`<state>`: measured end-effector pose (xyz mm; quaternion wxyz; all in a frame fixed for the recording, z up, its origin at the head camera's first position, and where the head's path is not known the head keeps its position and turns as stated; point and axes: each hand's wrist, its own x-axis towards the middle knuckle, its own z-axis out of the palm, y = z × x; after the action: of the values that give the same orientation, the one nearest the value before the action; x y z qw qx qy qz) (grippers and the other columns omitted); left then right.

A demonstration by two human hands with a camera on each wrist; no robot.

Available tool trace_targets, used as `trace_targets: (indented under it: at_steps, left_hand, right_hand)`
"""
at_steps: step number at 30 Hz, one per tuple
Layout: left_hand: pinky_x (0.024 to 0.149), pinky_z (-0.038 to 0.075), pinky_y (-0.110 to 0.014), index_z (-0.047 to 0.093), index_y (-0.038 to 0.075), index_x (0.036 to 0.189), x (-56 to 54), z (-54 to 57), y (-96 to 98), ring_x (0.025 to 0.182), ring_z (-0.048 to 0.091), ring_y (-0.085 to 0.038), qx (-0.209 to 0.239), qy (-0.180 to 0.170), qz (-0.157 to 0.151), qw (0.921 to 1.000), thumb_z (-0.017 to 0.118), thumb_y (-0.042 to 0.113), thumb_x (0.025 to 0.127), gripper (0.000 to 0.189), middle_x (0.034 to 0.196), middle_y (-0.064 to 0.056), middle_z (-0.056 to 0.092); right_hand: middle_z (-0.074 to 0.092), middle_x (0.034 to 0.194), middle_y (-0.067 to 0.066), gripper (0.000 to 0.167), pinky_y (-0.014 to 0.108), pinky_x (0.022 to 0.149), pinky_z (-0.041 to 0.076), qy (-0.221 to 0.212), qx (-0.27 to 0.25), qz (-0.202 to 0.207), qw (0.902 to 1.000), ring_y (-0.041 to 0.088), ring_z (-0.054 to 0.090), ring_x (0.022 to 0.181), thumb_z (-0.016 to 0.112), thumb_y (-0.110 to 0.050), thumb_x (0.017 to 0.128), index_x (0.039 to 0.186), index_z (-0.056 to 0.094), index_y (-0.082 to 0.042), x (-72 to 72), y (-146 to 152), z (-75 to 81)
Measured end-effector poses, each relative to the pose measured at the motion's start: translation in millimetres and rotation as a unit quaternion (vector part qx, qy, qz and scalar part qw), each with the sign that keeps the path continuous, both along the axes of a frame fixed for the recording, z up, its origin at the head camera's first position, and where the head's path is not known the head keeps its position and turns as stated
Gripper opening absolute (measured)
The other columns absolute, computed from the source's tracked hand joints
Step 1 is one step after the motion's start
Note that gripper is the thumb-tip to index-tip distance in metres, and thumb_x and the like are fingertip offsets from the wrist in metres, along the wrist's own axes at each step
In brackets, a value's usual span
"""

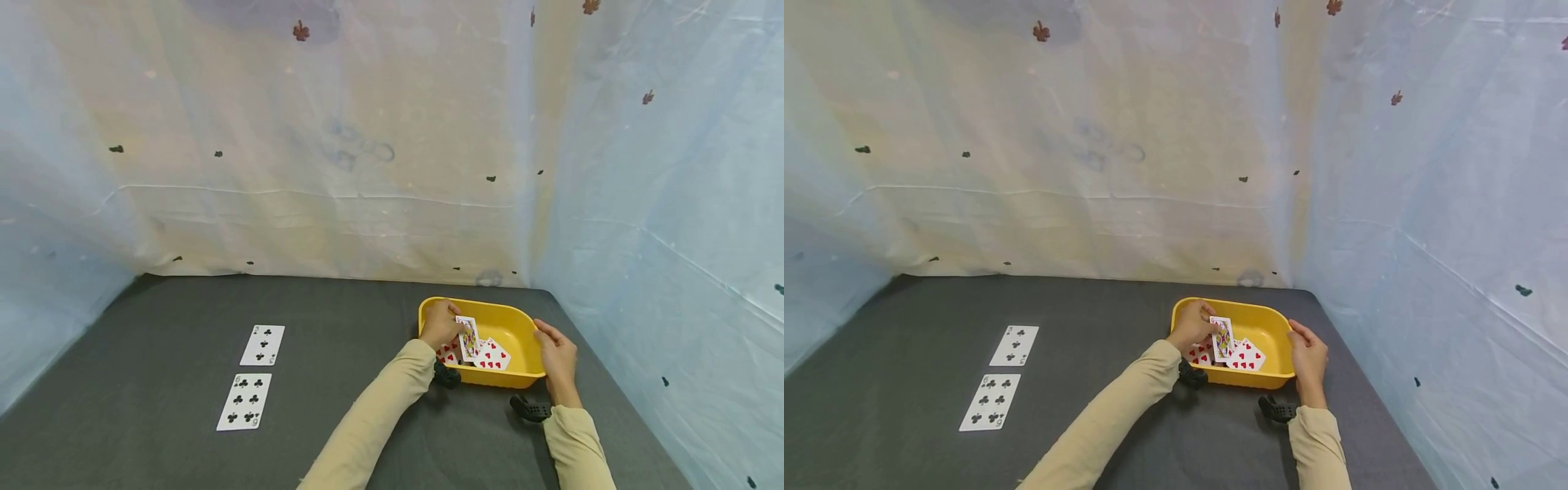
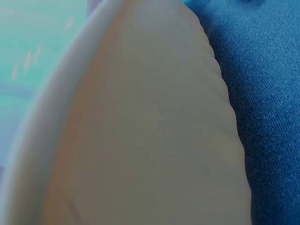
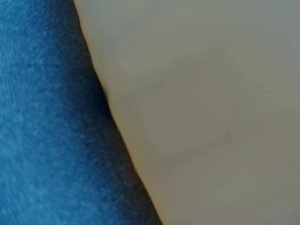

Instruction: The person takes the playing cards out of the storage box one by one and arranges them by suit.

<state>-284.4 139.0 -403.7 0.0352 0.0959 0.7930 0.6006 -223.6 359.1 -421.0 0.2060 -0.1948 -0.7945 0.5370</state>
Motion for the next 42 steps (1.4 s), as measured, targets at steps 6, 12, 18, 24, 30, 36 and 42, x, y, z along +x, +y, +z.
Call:
trace_targets:
  at_steps: [6,12,18,24,30,36,42]
  left_hand:
    - [0.048,0.048,-0.024,0.060,0.004,0.091,-2.2,-0.4,-2.8,0.058,0.061,-0.018,0.008,0.010,0.014,0.9998,0.082,-0.003,0.075,0.028,0.071,-0.004,0.061]
    - [0.052,0.052,-0.027,0.058,0.005,0.091,-1.7,1.9,-6.3,0.059,0.063,-0.018,0.028,0.007,0.014,0.9995,0.082,-0.003,0.075,0.030,0.072,-0.003,0.060]
    - [0.056,0.056,-0.035,0.060,0.003,0.093,-0.7,5.0,-11.1,0.061,0.066,-0.026,0.057,0.017,0.007,0.9982,0.079,-0.004,0.077,0.027,0.073,-0.005,0.062]
    - [0.063,0.057,-0.039,0.060,0.001,0.099,0.9,10.2,-20.8,0.069,0.068,-0.031,0.073,0.017,-0.013,0.9971,0.077,-0.003,0.080,0.025,0.078,-0.006,0.060]
    - [0.068,0.057,-0.042,0.060,-0.001,0.101,1.4,17.5,-31.0,0.076,0.069,-0.034,0.095,0.000,-0.038,0.9948,0.076,-0.002,0.082,0.025,0.080,-0.008,0.062]
    - [0.075,0.055,-0.045,0.060,0.001,0.100,-1.4,20.8,-42.2,0.071,0.068,-0.020,0.144,-0.043,-0.045,0.9876,0.076,-0.001,0.081,0.025,0.084,-0.008,0.064]
    - [0.079,0.054,-0.044,0.061,0.002,0.103,-1.7,23.4,-59.3,0.075,0.068,-0.020,0.162,-0.071,-0.052,0.9830,0.077,0.002,0.082,0.027,0.089,-0.009,0.066]
  right_hand:
    - [0.052,0.136,0.016,0.038,0.015,0.074,0.048,0.002,-0.004,0.002,1.0000,0.027,0.053,0.111,0.049,-0.022,0.103,0.135,0.057,-0.005,-0.7,0.1,-2.3]
    - [0.052,0.136,0.016,0.037,0.012,0.071,0.047,0.002,-0.009,-0.004,0.9999,0.027,0.053,0.110,0.049,-0.021,0.102,0.134,0.058,-0.004,-2.2,0.3,-4.0]
    - [0.052,0.137,0.016,0.038,0.012,0.071,0.047,0.002,-0.009,-0.004,1.0000,0.027,0.053,0.110,0.049,-0.021,0.102,0.135,0.057,-0.004,-1.6,0.4,-3.8]
    - [0.053,0.136,0.016,0.038,0.011,0.071,0.044,0.002,-0.001,-0.007,1.0000,0.028,0.052,0.114,0.049,-0.022,0.102,0.134,0.058,-0.004,-1.3,0.3,-2.4]
    - [0.053,0.136,0.016,0.038,0.011,0.069,0.044,-0.004,0.003,-0.012,0.9999,0.028,0.052,0.114,0.049,-0.022,0.102,0.135,0.058,-0.005,-0.8,-0.2,-0.6]
    - [0.052,0.137,0.015,0.038,0.010,0.068,0.044,-0.011,0.002,-0.013,0.9999,0.027,0.052,0.113,0.049,-0.023,0.102,0.135,0.058,-0.007,-1.3,-0.2,-0.7]
    - [0.052,0.138,0.014,0.038,0.010,0.070,0.044,-0.011,-0.005,-0.013,0.9998,0.026,0.052,0.114,0.049,-0.023,0.101,0.135,0.058,-0.007,-2.4,-0.4,-0.7]
